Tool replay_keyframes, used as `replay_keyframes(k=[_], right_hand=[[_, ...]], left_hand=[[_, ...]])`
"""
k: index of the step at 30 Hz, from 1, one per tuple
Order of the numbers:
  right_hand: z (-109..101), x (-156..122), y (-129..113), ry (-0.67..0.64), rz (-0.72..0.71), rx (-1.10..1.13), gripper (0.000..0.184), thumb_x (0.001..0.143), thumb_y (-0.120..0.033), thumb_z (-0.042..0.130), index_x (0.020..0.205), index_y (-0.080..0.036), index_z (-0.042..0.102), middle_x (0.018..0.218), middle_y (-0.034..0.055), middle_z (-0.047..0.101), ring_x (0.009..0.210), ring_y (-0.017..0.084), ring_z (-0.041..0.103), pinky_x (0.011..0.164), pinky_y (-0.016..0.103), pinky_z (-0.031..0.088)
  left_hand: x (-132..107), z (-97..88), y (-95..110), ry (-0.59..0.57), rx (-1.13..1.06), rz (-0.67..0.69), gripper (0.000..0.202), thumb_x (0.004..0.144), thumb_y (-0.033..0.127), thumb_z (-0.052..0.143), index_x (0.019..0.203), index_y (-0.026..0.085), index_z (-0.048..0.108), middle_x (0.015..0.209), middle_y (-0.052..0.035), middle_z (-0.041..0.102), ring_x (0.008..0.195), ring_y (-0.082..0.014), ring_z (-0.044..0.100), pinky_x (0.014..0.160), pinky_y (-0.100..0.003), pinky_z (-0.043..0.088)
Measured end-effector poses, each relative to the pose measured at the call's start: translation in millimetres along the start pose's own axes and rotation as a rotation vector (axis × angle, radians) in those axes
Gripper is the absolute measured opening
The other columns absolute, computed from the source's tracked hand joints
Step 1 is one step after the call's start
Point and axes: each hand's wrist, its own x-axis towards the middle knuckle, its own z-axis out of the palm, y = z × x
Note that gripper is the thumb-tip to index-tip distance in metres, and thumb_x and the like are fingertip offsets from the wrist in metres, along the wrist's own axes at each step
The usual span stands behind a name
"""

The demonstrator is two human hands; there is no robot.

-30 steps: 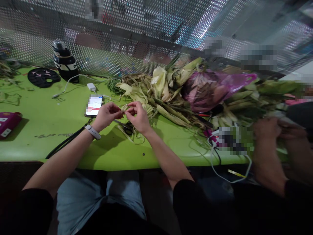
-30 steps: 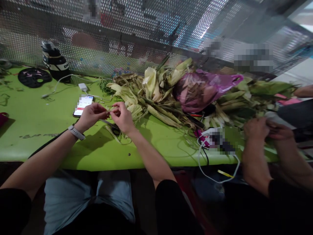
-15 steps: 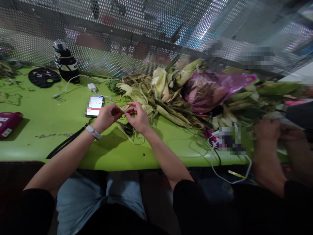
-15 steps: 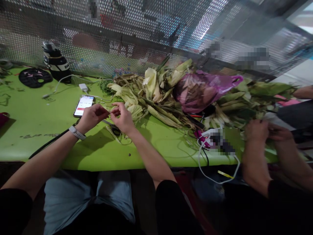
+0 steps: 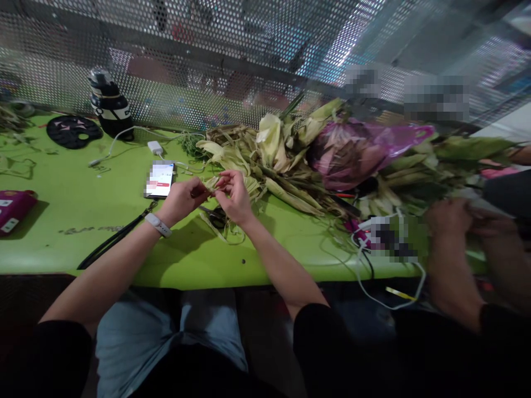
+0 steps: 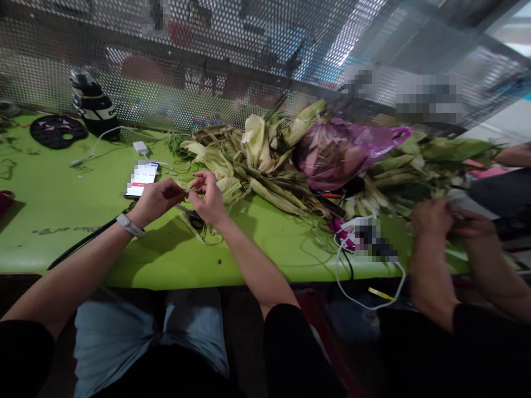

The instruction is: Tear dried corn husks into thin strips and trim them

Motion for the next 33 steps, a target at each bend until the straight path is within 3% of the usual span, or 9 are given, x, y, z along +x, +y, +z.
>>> replay_keyframes(k=[5, 10, 16, 20, 23, 26, 29, 33], right_hand=[[-0.9, 1.4, 2.5, -0.068, 0.115, -0.037, 0.025, 0.082, -0.029, 0.059, 0.105, -0.023, 0.051, 0.085, 0.0002, 0.057, 0.068, 0.012, 0.057, 0.068, 0.03, 0.053], [-2.4, 2.9, 3.6, -0.132, 0.119, -0.062, 0.012, 0.082, -0.03, 0.058, 0.087, -0.02, 0.06, 0.081, 0.0012, 0.063, 0.072, 0.014, 0.061, 0.071, 0.031, 0.051], [-4.3, 5.9, -2.1, -0.057, 0.133, -0.078, 0.009, 0.075, -0.027, 0.062, 0.076, -0.019, 0.066, 0.079, 0.0008, 0.063, 0.074, 0.013, 0.057, 0.073, 0.029, 0.047], [-3.7, 8.1, -7.5, -0.028, 0.29, 0.059, 0.009, 0.073, -0.027, 0.062, 0.072, -0.019, 0.066, 0.068, -0.0015, 0.059, 0.063, 0.011, 0.051, 0.063, 0.026, 0.043], [-5.0, 9.8, -9.4, -0.004, 0.352, 0.11, 0.01, 0.073, -0.029, 0.063, 0.073, -0.018, 0.065, 0.067, -0.002, 0.059, 0.058, 0.009, 0.046, 0.058, 0.024, 0.04], [-8.3, 11.1, -9.9, 0.002, 0.332, 0.108, 0.013, 0.075, -0.031, 0.063, 0.079, -0.019, 0.065, 0.071, -0.0016, 0.06, 0.06, 0.009, 0.048, 0.059, 0.024, 0.042], [-10.6, 10.9, -11.5, -0.015, 0.184, 0.015, 0.016, 0.08, -0.035, 0.062, 0.085, -0.02, 0.063, 0.083, 0.0008, 0.062, 0.072, 0.012, 0.055, 0.07, 0.027, 0.047], [-10.1, 9.3, -12.0, -0.041, -0.035, -0.136, 0.013, 0.086, -0.034, 0.058, 0.088, -0.022, 0.062, 0.095, 0.0034, 0.059, 0.091, 0.015, 0.057, 0.088, 0.033, 0.047]], left_hand=[[0.6, -2.6, 4.0, -0.014, 0.05, 0.044, 0.016, 0.081, 0.031, 0.066, 0.079, 0.015, 0.063, 0.067, -0.0039, 0.068, 0.058, -0.0105, 0.06, 0.056, -0.022, 0.046], [1.0, -4.3, 4.9, -0.054, 0.143, 0.104, 0.015, 0.084, 0.03, 0.064, 0.082, 0.015, 0.066, 0.069, -0.0044, 0.068, 0.058, -0.0103, 0.058, 0.056, -0.021, 0.044], [1.2, -7.4, 7.5, -0.137, 0.272, 0.191, 0.016, 0.088, 0.027, 0.057, 0.083, 0.015, 0.066, 0.074, -0.0065, 0.068, 0.062, -0.0117, 0.06, 0.057, -0.022, 0.044], [1.5, -7.3, 9.8, -0.236, 0.258, 0.218, 0.016, 0.087, 0.028, 0.059, 0.084, 0.015, 0.068, 0.081, -0.0076, 0.071, 0.066, -0.0133, 0.062, 0.061, -0.024, 0.047], [1.6, -3.9, 12.3, -0.298, 0.017, 0.082, 0.014, 0.082, 0.029, 0.066, 0.08, 0.015, 0.066, 0.078, -0.0057, 0.071, 0.068, -0.0139, 0.065, 0.065, -0.026, 0.051], [2.8, -1.5, 13.1, -0.355, -0.387, -0.179, 0.021, 0.077, 0.028, 0.072, 0.089, 0.014, 0.063, 0.076, -0.0049, 0.071, 0.07, -0.0149, 0.068, 0.069, -0.03, 0.056], [4.5, -2.8, 10.5, -0.38, -0.614, -0.388, 0.036, 0.075, 0.027, 0.075, 0.104, 0.012, 0.061, 0.077, -0.0047, 0.071, 0.071, -0.0153, 0.07, 0.07, -0.033, 0.058], [5.0, -6.4, 7.4, -0.458, -0.65, -0.464, 0.027, 0.076, 0.03, 0.075, 0.096, 0.012, 0.069, 0.086, -0.0063, 0.072, 0.073, -0.0126, 0.068, 0.074, -0.03, 0.057]])
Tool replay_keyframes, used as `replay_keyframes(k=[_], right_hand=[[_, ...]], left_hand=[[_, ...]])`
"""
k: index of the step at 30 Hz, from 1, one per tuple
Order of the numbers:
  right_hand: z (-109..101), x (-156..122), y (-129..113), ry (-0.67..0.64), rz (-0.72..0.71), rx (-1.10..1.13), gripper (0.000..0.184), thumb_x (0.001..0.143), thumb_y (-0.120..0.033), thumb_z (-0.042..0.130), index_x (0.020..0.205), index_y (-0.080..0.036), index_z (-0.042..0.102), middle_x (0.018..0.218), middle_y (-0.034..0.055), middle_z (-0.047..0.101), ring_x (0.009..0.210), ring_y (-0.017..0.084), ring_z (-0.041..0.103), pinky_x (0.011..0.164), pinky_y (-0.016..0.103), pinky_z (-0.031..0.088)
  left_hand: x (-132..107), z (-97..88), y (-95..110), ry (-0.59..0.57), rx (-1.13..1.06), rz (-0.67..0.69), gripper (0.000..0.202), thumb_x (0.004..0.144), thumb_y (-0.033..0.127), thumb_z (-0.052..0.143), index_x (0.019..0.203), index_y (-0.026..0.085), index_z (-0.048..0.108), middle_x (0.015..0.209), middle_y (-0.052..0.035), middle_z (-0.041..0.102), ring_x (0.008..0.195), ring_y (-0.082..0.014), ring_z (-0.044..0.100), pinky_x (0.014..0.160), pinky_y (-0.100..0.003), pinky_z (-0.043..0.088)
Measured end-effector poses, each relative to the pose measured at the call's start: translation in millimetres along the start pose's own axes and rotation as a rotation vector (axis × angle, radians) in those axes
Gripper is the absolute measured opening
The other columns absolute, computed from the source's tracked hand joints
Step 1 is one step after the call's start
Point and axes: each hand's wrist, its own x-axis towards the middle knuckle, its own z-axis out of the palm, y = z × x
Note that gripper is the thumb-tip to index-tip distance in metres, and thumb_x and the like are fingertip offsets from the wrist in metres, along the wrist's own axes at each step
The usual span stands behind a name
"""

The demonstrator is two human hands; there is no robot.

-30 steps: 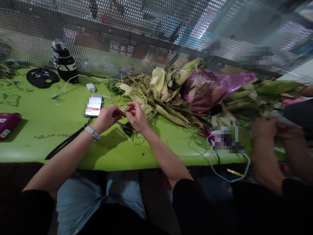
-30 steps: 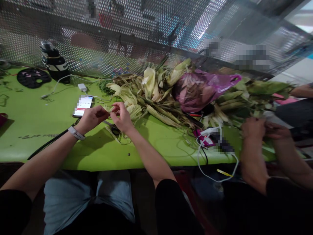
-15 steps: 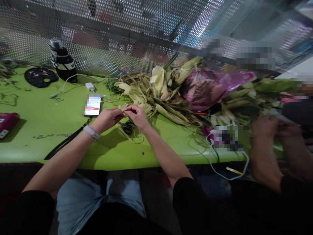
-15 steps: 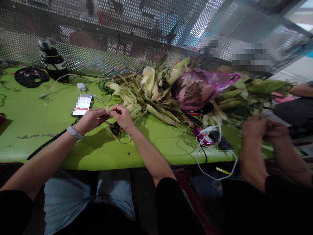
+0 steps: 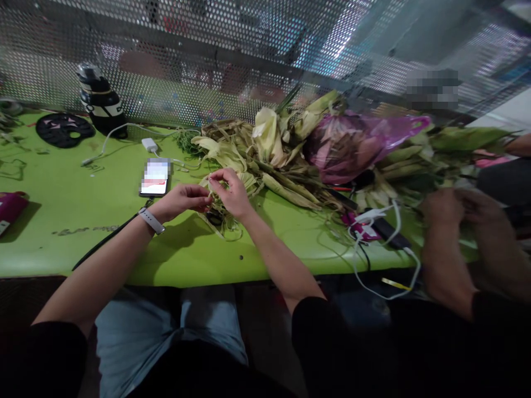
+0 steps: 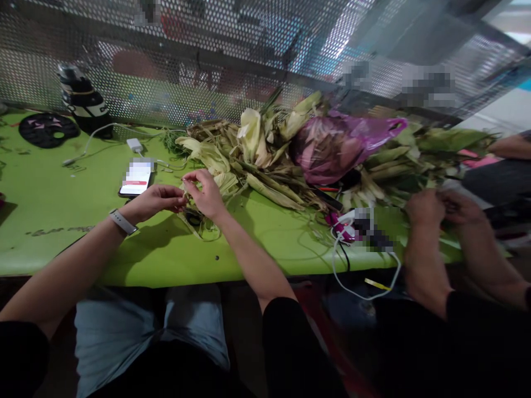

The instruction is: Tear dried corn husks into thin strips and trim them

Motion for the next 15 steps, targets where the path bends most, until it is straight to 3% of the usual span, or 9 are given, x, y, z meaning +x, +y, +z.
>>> replay_keyframes(k=[7, 15], right_hand=[[6.8, -1.2, 11.2, -0.028, 0.154, 0.1, 0.016, 0.087, -0.037, 0.056, 0.091, -0.021, 0.056, 0.091, 0.0027, 0.061, 0.086, 0.015, 0.059, 0.086, 0.032, 0.048], [6.8, -2.3, 0.1, -0.065, 0.176, 0.166, 0.018, 0.085, -0.038, 0.059, 0.09, -0.02, 0.058, 0.088, 0.0021, 0.063, 0.082, 0.014, 0.058, 0.082, 0.031, 0.049]], left_hand=[[-2.9, 2.0, 6.8, -0.056, 0.045, -0.032, 0.017, 0.079, 0.029, 0.071, 0.088, 0.015, 0.07, 0.08, -0.0042, 0.069, 0.067, -0.0092, 0.063, 0.062, -0.023, 0.053], [-2.7, 5.6, 4.1, 0.021, -0.116, -0.046, 0.022, 0.08, 0.037, 0.069, 0.077, 0.015, 0.065, 0.067, -0.0019, 0.059, 0.056, -0.009, 0.055, 0.049, -0.021, 0.043]])
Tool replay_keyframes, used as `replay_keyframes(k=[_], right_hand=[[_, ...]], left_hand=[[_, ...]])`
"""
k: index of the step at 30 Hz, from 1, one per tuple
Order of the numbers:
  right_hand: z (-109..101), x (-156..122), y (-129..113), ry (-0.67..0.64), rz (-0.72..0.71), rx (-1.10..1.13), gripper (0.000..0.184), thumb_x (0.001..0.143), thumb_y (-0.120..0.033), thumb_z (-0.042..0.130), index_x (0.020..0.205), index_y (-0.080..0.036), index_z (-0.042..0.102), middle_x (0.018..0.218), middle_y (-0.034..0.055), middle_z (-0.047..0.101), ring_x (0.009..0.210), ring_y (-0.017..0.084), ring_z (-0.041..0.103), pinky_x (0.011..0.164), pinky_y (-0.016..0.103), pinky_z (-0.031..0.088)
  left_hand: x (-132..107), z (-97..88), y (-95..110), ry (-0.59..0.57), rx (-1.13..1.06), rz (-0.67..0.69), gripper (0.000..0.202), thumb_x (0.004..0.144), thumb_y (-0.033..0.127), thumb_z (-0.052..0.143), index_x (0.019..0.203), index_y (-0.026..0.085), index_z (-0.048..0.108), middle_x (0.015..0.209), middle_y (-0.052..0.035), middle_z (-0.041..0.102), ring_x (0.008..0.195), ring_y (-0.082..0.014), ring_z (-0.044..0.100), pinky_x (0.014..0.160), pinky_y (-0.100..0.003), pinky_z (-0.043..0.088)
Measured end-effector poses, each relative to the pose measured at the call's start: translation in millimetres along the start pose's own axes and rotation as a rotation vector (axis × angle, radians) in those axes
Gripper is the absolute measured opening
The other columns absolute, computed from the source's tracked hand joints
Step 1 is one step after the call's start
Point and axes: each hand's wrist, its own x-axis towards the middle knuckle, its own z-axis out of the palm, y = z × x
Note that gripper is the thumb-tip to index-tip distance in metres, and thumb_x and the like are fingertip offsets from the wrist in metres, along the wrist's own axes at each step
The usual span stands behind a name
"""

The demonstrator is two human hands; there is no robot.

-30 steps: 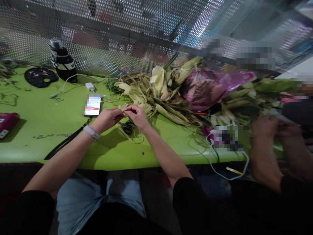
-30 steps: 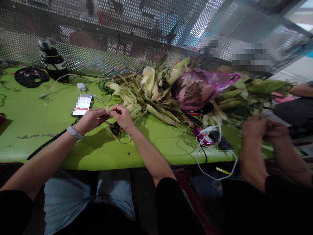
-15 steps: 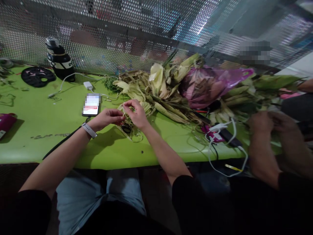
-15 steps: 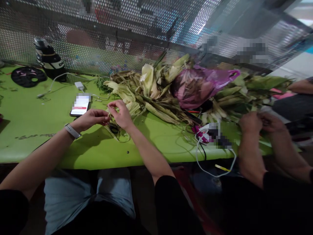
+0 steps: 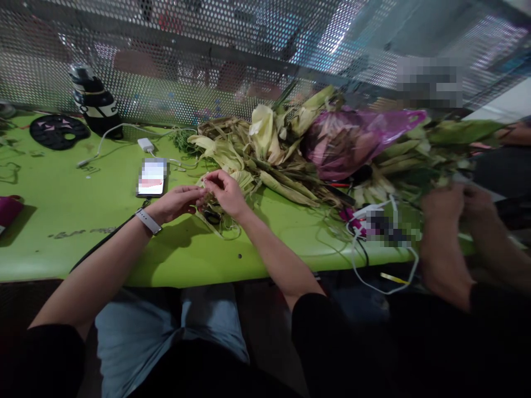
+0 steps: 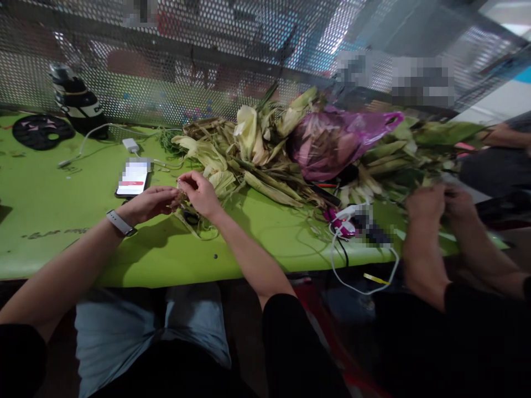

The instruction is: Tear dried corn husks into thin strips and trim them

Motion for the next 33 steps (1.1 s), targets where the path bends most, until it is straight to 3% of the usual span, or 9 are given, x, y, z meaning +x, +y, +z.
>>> replay_keyframes(k=[6, 10, 13, 17, 24, 28, 33], right_hand=[[4.4, -0.5, 5.4, 0.009, 0.019, 0.06, 0.017, 0.084, -0.036, 0.06, 0.089, -0.02, 0.058, 0.087, 0.0018, 0.062, 0.081, 0.014, 0.058, 0.081, 0.031, 0.048], [3.3, 0.9, 3.9, 0.027, 0.047, 0.081, 0.021, 0.082, -0.039, 0.062, 0.089, -0.021, 0.056, 0.087, 0.0013, 0.062, 0.08, 0.013, 0.058, 0.08, 0.029, 0.048], [-2.5, 2.1, -3.8, 0.059, 0.12, 0.111, 0.028, 0.085, -0.049, 0.058, 0.089, -0.021, 0.055, 0.084, 0.0007, 0.06, 0.075, 0.012, 0.057, 0.072, 0.027, 0.048], [-5.8, 0.3, -9.9, 0.022, 0.15, 0.068, 0.038, 0.083, -0.058, 0.058, 0.077, -0.02, 0.055, 0.064, -0.003, 0.051, 0.058, 0.01, 0.048, 0.058, 0.025, 0.041], [4.9, -7.8, -7.2, 0.057, -0.027, -0.099, 0.035, 0.084, -0.054, 0.058, 0.072, -0.021, 0.053, 0.061, -0.0035, 0.046, 0.056, 0.011, 0.041, 0.055, 0.026, 0.035], [9.4, -11.2, -9.1, 0.02, -0.119, -0.143, 0.031, 0.086, -0.048, 0.057, 0.071, -0.021, 0.054, 0.065, -0.0026, 0.048, 0.059, 0.011, 0.043, 0.058, 0.026, 0.036], [9.8, -11.7, -9.1, 0.117, -0.049, -0.073, 0.031, 0.086, -0.047, 0.056, 0.07, -0.021, 0.051, 0.061, -0.0036, 0.048, 0.056, 0.01, 0.045, 0.057, 0.025, 0.039]], left_hand=[[0.5, 2.6, -0.9, -0.047, 0.117, 0.021, 0.028, 0.079, 0.041, 0.071, 0.07, 0.016, 0.061, 0.056, 0.0034, 0.049, 0.045, -0.0049, 0.042, 0.043, -0.018, 0.033], [0.2, 0.6, 1.0, -0.051, 0.14, 0.037, 0.029, 0.08, 0.042, 0.07, 0.07, 0.016, 0.059, 0.057, 0.0039, 0.049, 0.046, -0.0051, 0.043, 0.044, -0.019, 0.034], [1.6, -3.2, 0.8, 0.034, 0.061, 0.073, 0.025, 0.079, 0.042, 0.07, 0.077, 0.018, 0.061, 0.059, 0.0042, 0.05, 0.048, -0.0059, 0.045, 0.045, -0.02, 0.036], [3.5, -5.3, 0.6, 0.143, -0.029, 0.126, 0.022, 0.081, 0.039, 0.07, 0.077, 0.019, 0.061, 0.06, 0.004, 0.048, 0.047, -0.0052, 0.042, 0.044, -0.019, 0.033], [2.3, 6.3, 2.2, 0.264, -0.1, 0.127, 0.028, 0.086, 0.044, 0.062, 0.075, 0.019, 0.054, 0.058, 0.0045, 0.044, 0.045, -0.0057, 0.042, 0.04, -0.018, 0.031], [1.7, 11.6, 0.9, 0.363, -0.021, 0.156, 0.03, 0.087, 0.046, 0.059, 0.074, 0.02, 0.05, 0.048, 0.0089, 0.034, 0.035, -0.0048, 0.031, 0.033, -0.019, 0.022], [0.4, 12.9, 0.0, 0.379, 0.058, 0.241, 0.028, 0.086, 0.047, 0.061, 0.08, 0.019, 0.059, 0.045, 0.0092, 0.037, 0.032, -0.0041, 0.029, 0.031, -0.02, 0.02]])
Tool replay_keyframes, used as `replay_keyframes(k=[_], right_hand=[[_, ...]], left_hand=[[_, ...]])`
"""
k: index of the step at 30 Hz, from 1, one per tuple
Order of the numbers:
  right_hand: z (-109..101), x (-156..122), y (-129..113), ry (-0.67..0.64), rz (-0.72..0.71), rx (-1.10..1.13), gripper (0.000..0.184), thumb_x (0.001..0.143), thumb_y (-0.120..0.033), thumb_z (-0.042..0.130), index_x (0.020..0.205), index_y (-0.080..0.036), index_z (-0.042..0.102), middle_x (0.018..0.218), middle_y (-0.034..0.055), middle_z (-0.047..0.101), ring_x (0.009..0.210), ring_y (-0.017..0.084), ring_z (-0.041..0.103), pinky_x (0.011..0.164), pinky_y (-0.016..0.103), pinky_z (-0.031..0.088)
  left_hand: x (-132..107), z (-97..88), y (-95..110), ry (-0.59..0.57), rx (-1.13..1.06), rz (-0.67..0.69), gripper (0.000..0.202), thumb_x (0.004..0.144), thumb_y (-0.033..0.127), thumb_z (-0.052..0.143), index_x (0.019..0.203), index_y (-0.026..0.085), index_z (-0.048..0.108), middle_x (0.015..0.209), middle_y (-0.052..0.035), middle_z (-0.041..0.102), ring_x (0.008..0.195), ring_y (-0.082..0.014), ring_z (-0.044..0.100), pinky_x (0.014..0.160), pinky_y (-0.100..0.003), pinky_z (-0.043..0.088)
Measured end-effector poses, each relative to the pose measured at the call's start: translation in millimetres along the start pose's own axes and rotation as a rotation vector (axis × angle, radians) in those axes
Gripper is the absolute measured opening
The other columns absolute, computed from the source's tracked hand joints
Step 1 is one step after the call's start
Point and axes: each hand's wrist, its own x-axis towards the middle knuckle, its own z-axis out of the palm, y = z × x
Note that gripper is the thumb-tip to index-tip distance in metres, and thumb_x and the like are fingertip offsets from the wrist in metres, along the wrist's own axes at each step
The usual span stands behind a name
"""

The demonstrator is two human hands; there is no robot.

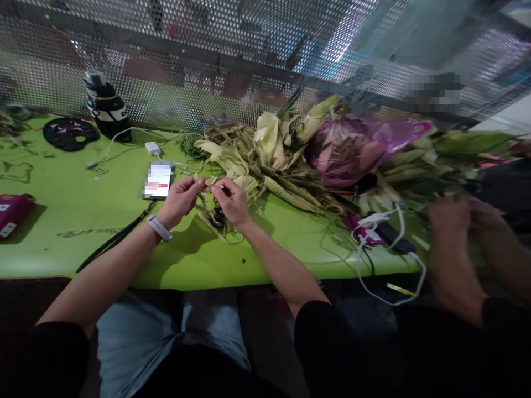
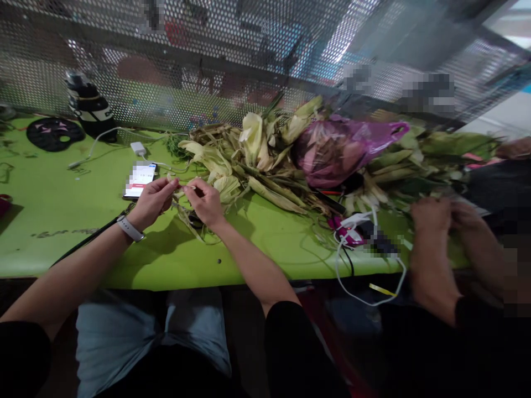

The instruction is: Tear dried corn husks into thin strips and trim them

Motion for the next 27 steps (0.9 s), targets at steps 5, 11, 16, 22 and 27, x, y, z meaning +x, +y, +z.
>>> replay_keyframes(k=[5, 11, 16, 22, 27], right_hand=[[0.0, 1.6, 0.1, -0.036, 0.18, 0.169, 0.038, 0.081, -0.057, 0.06, 0.071, -0.022, 0.048, 0.056, -0.0054, 0.047, 0.048, 0.008, 0.044, 0.049, 0.023, 0.039], [5.3, -1.3, 1.7, -0.108, 0.238, 0.16, 0.046, 0.08, -0.064, 0.058, 0.071, -0.019, 0.056, 0.057, -0.0025, 0.052, 0.046, 0.008, 0.046, 0.044, 0.022, 0.037], [10.2, -2.0, 8.7, -0.157, 0.128, 0.106, 0.043, 0.081, -0.062, 0.058, 0.074, -0.019, 0.057, 0.058, -0.0028, 0.052, 0.051, 0.009, 0.047, 0.049, 0.023, 0.038], [6.9, -3.1, 3.6, -0.103, -0.022, -0.026, 0.038, 0.088, -0.057, 0.051, 0.075, -0.021, 0.053, 0.061, -0.0038, 0.047, 0.056, 0.01, 0.044, 0.056, 0.024, 0.039], [4.9, -5.6, -1.7, -0.076, -0.081, -0.07, 0.036, 0.09, -0.055, 0.049, 0.078, -0.021, 0.052, 0.063, -0.0034, 0.047, 0.057, 0.01, 0.044, 0.058, 0.025, 0.038]], left_hand=[[0.7, 0.3, -2.3, 0.058, 0.018, 0.065, 0.03, 0.086, 0.047, 0.061, 0.075, 0.02, 0.057, 0.045, 0.0092, 0.035, 0.032, -0.0037, 0.027, 0.031, -0.02, 0.02], [0.1, 4.6, -1.6, 0.177, 0.063, 0.122, 0.03, 0.087, 0.045, 0.06, 0.071, 0.02, 0.054, 0.043, 0.009, 0.035, 0.032, -0.0042, 0.03, 0.032, -0.02, 0.021], [-1.7, 7.2, -1.4, 0.193, 0.057, 0.093, 0.03, 0.086, 0.045, 0.061, 0.07, 0.02, 0.056, 0.042, 0.0085, 0.037, 0.032, -0.0047, 0.031, 0.032, -0.021, 0.022], [1.7, 2.2, 0.0, 0.208, 0.016, 0.074, 0.024, 0.087, 0.042, 0.06, 0.085, 0.02, 0.068, 0.044, 0.0081, 0.04, 0.032, -0.0042, 0.028, 0.032, -0.023, 0.02], [2.2, -0.9, 5.6, 0.213, -0.083, 0.029, 0.026, 0.084, 0.042, 0.066, 0.081, 0.017, 0.068, 0.051, 0.0045, 0.053, 0.033, -0.0023, 0.028, 0.032, -0.022, 0.019]])
